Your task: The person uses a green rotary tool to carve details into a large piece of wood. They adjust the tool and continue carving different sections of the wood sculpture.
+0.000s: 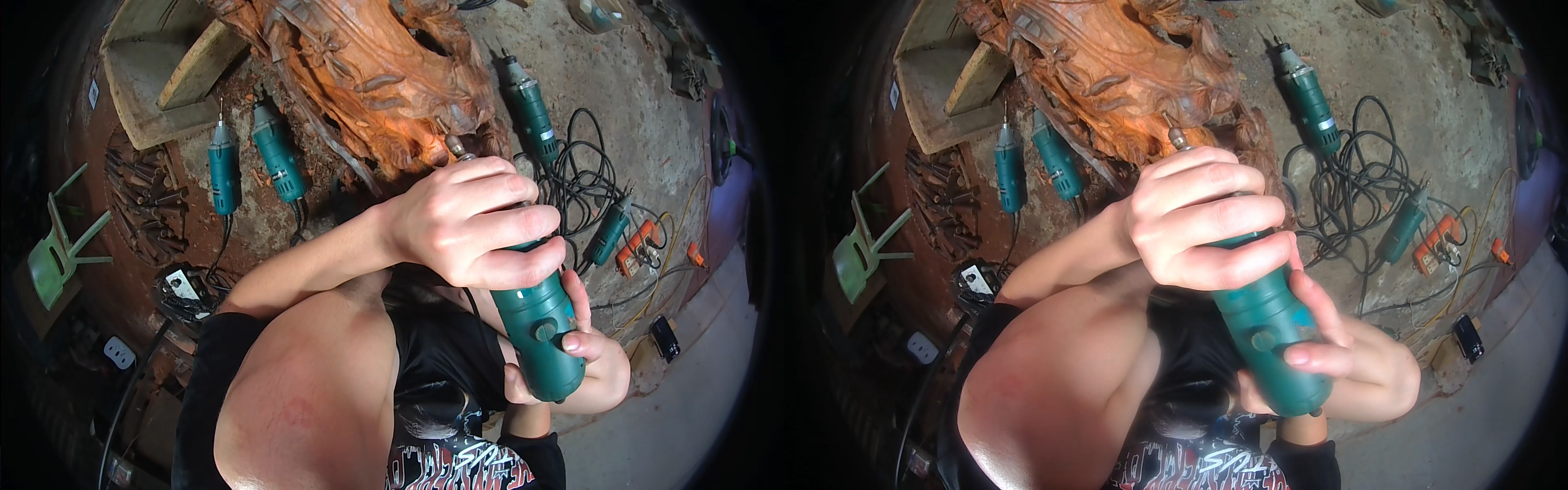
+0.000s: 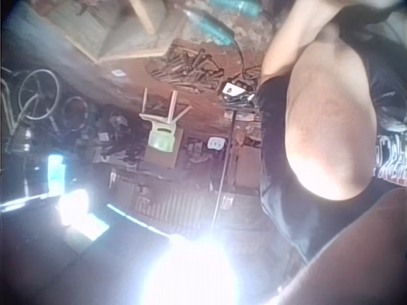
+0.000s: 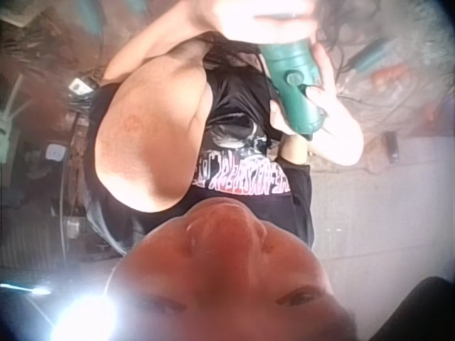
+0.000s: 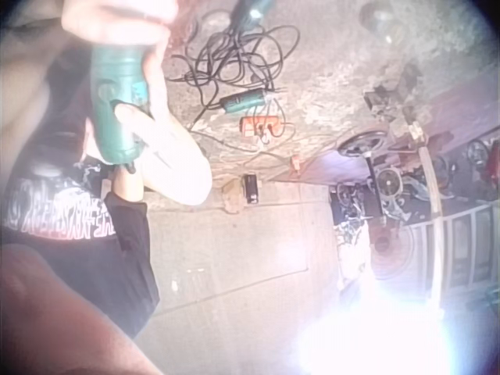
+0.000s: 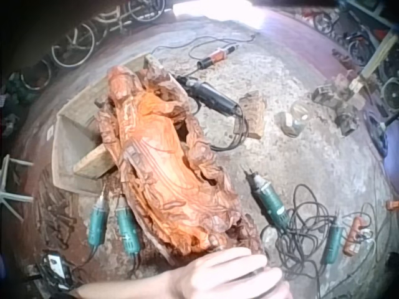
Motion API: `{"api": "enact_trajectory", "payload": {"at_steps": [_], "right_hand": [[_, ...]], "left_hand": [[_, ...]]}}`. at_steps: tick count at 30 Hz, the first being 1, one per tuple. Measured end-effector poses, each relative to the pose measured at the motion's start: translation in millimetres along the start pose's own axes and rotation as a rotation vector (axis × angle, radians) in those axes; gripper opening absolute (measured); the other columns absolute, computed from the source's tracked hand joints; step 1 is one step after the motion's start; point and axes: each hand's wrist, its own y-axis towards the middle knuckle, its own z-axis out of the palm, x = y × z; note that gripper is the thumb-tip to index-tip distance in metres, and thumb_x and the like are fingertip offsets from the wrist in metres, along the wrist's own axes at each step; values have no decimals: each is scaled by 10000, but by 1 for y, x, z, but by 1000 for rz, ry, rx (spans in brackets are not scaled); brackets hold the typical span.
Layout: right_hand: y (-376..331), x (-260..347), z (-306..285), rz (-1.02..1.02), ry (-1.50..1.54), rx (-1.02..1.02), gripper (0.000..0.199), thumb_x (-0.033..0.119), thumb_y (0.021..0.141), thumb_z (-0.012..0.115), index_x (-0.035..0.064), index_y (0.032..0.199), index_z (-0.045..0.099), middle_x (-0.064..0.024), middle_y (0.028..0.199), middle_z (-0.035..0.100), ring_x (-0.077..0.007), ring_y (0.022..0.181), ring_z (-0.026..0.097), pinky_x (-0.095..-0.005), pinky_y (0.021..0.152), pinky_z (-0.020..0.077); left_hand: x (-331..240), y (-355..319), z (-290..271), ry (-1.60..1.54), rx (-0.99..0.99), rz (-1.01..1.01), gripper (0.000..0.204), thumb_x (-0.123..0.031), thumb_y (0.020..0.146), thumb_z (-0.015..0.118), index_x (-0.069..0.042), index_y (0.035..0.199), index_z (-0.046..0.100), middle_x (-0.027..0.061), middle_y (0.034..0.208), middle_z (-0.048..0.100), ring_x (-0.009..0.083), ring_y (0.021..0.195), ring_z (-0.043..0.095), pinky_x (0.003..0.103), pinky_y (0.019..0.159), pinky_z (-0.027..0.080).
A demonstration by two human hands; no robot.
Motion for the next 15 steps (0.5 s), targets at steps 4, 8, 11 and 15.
{"api": "enact_trajectory", "payload": {"at_steps": [4, 8, 11, 15], "right_hand": [[-3, -4, 16, 35, 111, -138, 1272, 289, 560, 904, -45, 1603, 256, -167, 1505, 499, -285, 1407, 500, -363, 1217, 323], [-5, -7, 9, 60, 156, -90, 1283, 315, 559, 925, -42, 1600, 266, -172, 1524, 486, -296, 1414, 495, -370, 1217, 325], [-5, -5, 9, 37, 144, -84, 1267, 308, 565, 920, -30, 1595, 265, -180, 1528, 475, -307, 1417, 488, -378, 1218, 321], [-2, -3, 16, 6, 123, -117, 1246, 300, 573, 912, -14, 1589, 264, -190, 1535, 460, -322, 1420, 479, -388, 1220, 317]], "left_hand": [[1, 0, 0, 0, 7, -1, 307, -176, 735, 874, -106, 988, 716, 52, 860, 674, 210, 691, 644, 303, 556, 520], [3, 1, -3, 7, 15, -2, 318, -168, 710, 875, -107, 979, 716, 56, 857, 673, 216, 685, 641, 307, 554, 522], [4, 1, -1, 16, -8, 4, 286, -170, 709, 840, -107, 956, 712, 55, 861, 670, 215, 688, 635, 308, 553, 519], [2, 0, 5, -1, -85, -16, 253, -141, 716, 809, -110, 949, 714, 56, 844, 673, 212, 659, 630, 307, 530, 505]]}}
